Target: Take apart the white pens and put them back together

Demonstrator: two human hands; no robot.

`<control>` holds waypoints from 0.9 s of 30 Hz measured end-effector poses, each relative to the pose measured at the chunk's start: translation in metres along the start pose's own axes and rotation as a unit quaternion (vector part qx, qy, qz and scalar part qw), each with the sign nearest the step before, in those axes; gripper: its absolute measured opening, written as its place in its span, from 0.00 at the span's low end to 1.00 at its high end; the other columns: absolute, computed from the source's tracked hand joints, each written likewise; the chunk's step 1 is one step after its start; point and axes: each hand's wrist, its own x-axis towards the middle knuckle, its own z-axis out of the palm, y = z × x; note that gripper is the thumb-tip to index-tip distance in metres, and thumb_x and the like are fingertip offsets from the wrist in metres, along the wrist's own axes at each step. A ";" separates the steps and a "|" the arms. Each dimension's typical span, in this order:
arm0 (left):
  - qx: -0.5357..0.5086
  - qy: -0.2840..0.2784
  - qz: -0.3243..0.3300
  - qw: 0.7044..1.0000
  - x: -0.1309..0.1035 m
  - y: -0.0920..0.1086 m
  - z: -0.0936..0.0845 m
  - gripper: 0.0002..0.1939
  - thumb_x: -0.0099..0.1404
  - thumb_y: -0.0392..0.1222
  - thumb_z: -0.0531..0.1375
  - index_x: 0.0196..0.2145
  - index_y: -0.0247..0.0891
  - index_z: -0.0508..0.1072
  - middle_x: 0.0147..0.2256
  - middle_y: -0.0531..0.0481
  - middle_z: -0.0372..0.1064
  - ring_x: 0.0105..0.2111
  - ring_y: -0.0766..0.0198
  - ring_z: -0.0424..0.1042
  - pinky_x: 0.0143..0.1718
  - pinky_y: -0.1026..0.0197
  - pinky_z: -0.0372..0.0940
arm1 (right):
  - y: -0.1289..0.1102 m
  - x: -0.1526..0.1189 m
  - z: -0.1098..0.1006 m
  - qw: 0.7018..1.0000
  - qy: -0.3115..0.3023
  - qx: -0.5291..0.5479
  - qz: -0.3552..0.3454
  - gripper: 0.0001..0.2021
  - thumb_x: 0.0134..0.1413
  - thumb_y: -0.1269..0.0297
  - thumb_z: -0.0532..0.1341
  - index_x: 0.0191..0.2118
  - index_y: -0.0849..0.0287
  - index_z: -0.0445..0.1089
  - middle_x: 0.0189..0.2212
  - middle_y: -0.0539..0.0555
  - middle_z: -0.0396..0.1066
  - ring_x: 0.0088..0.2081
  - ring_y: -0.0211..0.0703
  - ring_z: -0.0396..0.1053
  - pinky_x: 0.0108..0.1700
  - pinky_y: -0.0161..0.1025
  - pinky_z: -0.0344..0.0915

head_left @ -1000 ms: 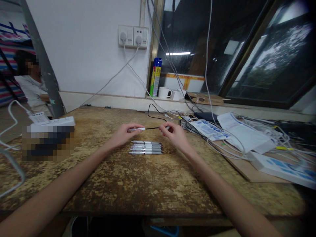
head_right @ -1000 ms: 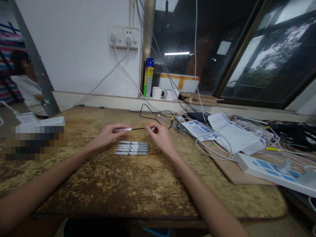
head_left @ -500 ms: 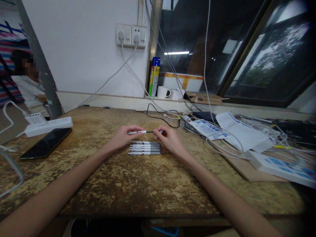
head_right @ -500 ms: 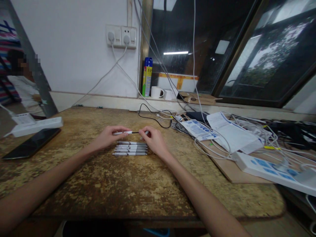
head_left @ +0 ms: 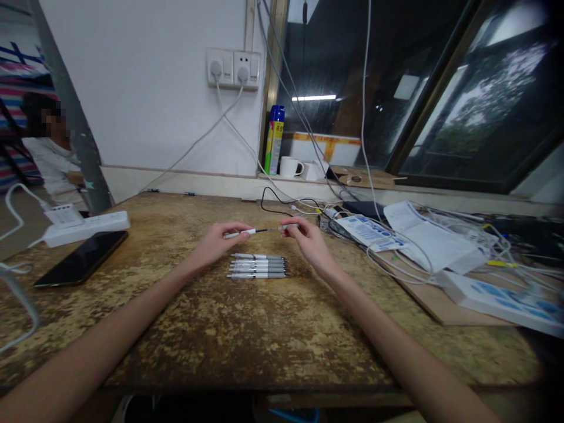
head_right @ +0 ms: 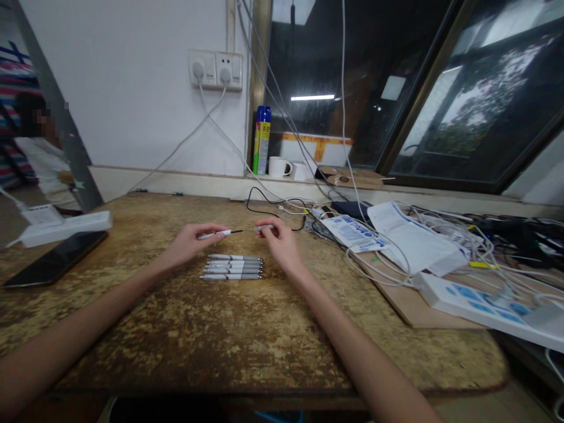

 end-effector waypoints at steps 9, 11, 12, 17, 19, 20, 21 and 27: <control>0.001 -0.012 0.002 1.000 0.000 0.004 0.003 0.17 0.70 0.54 0.62 0.50 0.44 0.82 0.47 0.46 0.82 0.45 0.54 0.78 0.51 0.52 0.68 | -0.006 -0.003 0.004 1.000 -0.022 -0.018 -0.002 0.12 0.59 0.58 0.61 0.42 0.58 0.75 0.37 0.55 0.78 0.39 0.45 0.76 0.48 0.44 0.71; 0.001 -0.015 0.004 1.000 -0.001 0.008 0.004 0.17 0.70 0.53 0.63 0.49 0.44 0.82 0.46 0.46 0.82 0.45 0.54 0.78 0.52 0.52 0.68 | -0.008 -0.005 0.006 0.999 -0.035 -0.036 -0.013 0.12 0.59 0.57 0.62 0.43 0.58 0.75 0.36 0.55 0.78 0.38 0.45 0.75 0.46 0.43 0.71; 0.001 -0.017 0.005 1.000 -0.001 0.011 0.005 0.16 0.70 0.53 0.62 0.49 0.43 0.82 0.46 0.46 0.82 0.45 0.54 0.77 0.52 0.52 0.68 | -0.009 -0.006 0.007 0.998 -0.041 -0.045 -0.020 0.12 0.59 0.57 0.63 0.42 0.58 0.75 0.37 0.55 0.78 0.38 0.45 0.75 0.45 0.42 0.71; -0.007 -0.035 0.020 0.999 -0.002 0.017 0.007 0.15 0.71 0.52 0.62 0.48 0.44 0.83 0.47 0.47 0.82 0.46 0.54 0.77 0.53 0.52 0.67 | -0.011 -0.012 0.014 0.996 -0.067 -0.041 -0.053 0.11 0.59 0.59 0.64 0.43 0.59 0.76 0.42 0.57 0.79 0.40 0.45 0.75 0.47 0.42 0.69; -0.009 -0.039 0.024 0.999 -0.003 0.017 0.007 0.15 0.71 0.52 0.62 0.48 0.44 0.83 0.47 0.47 0.81 0.47 0.54 0.77 0.53 0.52 0.66 | -0.010 -0.014 0.015 0.994 -0.075 -0.051 -0.063 0.11 0.60 0.60 0.64 0.45 0.59 0.77 0.43 0.57 0.79 0.41 0.45 0.75 0.47 0.41 0.69; -0.008 -0.041 0.024 0.999 -0.003 0.017 0.008 0.15 0.71 0.52 0.62 0.48 0.44 0.83 0.48 0.47 0.81 0.47 0.54 0.77 0.53 0.52 0.66 | -0.010 -0.014 0.016 0.993 -0.077 -0.060 -0.069 0.11 0.60 0.60 0.64 0.45 0.59 0.77 0.43 0.57 0.79 0.41 0.45 0.75 0.47 0.41 0.69; -0.007 -0.041 0.024 0.999 -0.004 0.017 0.008 0.15 0.71 0.52 0.62 0.47 0.44 0.83 0.48 0.47 0.81 0.47 0.54 0.77 0.53 0.52 0.66 | -0.009 -0.015 0.016 0.992 -0.078 -0.068 -0.073 0.11 0.60 0.59 0.64 0.44 0.59 0.77 0.44 0.57 0.79 0.42 0.45 0.75 0.47 0.41 0.69; -0.004 -0.053 0.039 0.998 -0.006 0.024 0.011 0.15 0.70 0.51 0.63 0.47 0.44 0.83 0.48 0.47 0.81 0.49 0.54 0.77 0.54 0.53 0.66 | -0.008 -0.017 0.016 0.993 -0.094 -0.069 -0.011 0.16 0.67 0.50 0.57 0.43 0.57 0.74 0.24 0.49 0.73 0.26 0.42 0.70 0.32 0.37 0.65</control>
